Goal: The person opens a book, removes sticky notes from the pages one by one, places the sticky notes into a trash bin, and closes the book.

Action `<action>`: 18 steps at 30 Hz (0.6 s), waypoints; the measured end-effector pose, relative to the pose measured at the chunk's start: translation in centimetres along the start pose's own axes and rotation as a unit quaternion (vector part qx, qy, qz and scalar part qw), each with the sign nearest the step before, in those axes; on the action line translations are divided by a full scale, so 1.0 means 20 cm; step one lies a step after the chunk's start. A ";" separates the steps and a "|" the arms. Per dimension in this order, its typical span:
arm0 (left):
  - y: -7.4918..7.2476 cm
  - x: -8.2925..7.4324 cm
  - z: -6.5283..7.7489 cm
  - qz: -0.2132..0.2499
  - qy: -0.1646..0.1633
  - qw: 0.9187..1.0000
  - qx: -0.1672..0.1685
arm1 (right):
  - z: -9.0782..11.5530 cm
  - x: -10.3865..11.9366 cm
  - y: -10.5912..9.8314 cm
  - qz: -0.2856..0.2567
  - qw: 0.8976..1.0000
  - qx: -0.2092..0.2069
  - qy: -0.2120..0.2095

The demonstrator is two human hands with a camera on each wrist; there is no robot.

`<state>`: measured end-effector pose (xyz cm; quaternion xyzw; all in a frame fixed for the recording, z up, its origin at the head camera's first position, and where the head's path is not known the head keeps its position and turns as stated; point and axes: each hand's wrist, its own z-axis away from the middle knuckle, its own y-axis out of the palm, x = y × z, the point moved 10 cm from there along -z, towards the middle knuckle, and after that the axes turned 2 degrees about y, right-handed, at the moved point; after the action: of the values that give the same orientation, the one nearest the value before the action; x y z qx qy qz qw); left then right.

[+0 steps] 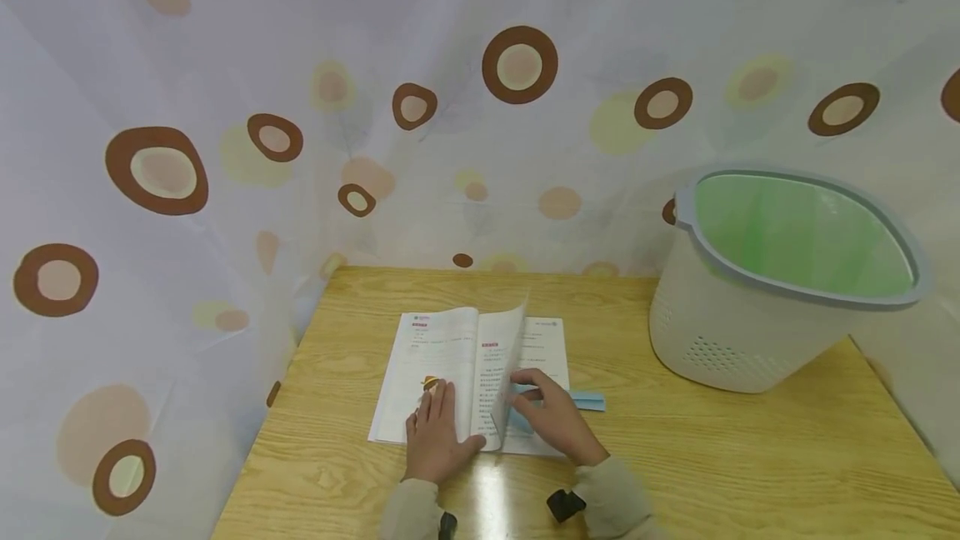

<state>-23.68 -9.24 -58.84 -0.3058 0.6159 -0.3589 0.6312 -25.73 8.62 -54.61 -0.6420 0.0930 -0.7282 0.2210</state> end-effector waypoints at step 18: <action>-0.20 0.03 0.00 0.270 0.032 0.962 -0.016 | 0.03 0.14 0.09 0.031 0.994 0.001 -0.103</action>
<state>-23.95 -11.93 -55.80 -0.1266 0.7008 -0.1750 0.6799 -24.92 5.90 -52.69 -0.7102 0.0892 -0.6510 0.2527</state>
